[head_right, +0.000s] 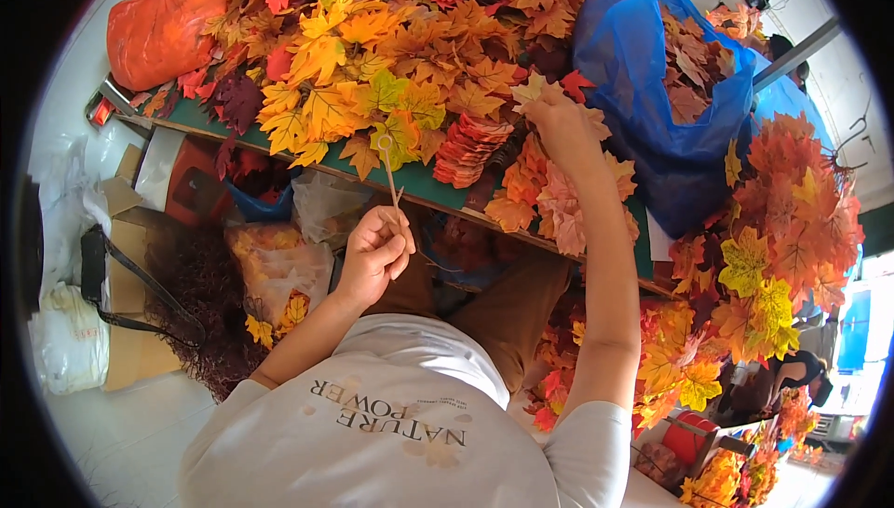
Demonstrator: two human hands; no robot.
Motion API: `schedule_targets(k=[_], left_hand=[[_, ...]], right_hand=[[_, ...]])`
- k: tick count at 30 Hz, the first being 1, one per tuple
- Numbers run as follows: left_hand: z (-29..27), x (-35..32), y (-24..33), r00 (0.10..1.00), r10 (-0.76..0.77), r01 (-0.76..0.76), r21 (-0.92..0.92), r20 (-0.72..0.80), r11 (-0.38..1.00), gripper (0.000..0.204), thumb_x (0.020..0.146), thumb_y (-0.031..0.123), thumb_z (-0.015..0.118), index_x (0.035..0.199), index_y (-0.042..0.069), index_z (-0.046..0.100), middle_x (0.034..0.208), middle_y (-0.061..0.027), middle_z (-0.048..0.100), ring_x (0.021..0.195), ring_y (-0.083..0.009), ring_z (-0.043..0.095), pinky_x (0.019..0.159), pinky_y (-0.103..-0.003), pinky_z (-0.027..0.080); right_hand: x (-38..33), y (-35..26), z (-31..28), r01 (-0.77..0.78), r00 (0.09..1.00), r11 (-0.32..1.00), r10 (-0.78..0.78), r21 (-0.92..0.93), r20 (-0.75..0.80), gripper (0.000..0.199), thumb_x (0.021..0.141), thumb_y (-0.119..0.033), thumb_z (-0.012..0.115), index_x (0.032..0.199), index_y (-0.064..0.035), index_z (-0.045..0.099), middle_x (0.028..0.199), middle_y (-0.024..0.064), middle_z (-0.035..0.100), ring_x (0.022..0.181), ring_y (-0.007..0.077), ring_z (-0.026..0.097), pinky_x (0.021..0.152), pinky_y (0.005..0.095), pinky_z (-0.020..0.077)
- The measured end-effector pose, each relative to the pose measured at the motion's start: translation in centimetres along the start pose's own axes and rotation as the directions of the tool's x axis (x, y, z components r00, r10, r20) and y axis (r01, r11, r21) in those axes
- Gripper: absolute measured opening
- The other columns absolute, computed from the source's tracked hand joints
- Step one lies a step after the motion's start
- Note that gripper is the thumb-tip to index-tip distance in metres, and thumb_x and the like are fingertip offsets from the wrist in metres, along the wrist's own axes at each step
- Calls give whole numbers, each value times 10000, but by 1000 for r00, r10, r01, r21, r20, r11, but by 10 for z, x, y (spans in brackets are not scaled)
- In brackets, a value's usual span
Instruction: The recorder attaches artificial autumn leaves to a wire frame to create decorative branches.
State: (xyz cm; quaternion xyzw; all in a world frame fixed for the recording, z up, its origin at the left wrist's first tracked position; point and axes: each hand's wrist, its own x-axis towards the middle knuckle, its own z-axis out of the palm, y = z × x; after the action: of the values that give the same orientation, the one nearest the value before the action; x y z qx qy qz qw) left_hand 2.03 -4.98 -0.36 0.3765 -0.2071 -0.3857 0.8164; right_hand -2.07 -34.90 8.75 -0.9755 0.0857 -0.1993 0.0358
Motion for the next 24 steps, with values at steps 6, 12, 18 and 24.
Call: schedule_targets(k=[6, 12, 18, 24], left_hand=[[19, 20, 7, 1000, -18, 19, -24, 16, 1000, 99, 891, -10, 496, 980, 34, 490, 759, -62, 552, 458, -68, 400, 400, -178, 304], [29, 33, 3, 1000, 18, -18, -10, -10, 1000, 112, 890, -6, 504, 996, 26, 491, 756, -64, 551, 448, -71, 397, 397, -180, 300], [39, 27, -2, 992, 73, -75, -17, -99, 997, 111, 892, 8, 516, 998, 24, 489, 747, -64, 548, 447, -75, 406, 388, -181, 293], [44, 19, 2, 985, 126, -129, -11, -119, 992, 114, 891, 18, 526, 996, 32, 483, 763, -71, 540, 449, -76, 409, 378, -182, 289]], right_hand=[[14, 20, -3, -1, 998, 969, 16, 247, -57, 167, 800, -38, 622, 965, -30, 650, 934, 127, 610, 775, 306, 604, 681, 355, 475], [17, 23, 5, 121, 993, 908, -118, 402, -33, 119, 793, -64, 632, 904, -35, 665, 914, 160, 609, 827, 322, 595, 708, 384, 474], [24, 25, -1, 155, 969, 939, -205, 306, 140, 131, 810, -46, 618, 932, -32, 662, 899, 153, 596, 829, 318, 588, 704, 370, 469], [28, 30, -19, 26, 1000, 977, -22, 213, -22, 161, 862, -92, 552, 955, 15, 627, 818, 144, 624, 763, 243, 608, 652, 332, 476]])
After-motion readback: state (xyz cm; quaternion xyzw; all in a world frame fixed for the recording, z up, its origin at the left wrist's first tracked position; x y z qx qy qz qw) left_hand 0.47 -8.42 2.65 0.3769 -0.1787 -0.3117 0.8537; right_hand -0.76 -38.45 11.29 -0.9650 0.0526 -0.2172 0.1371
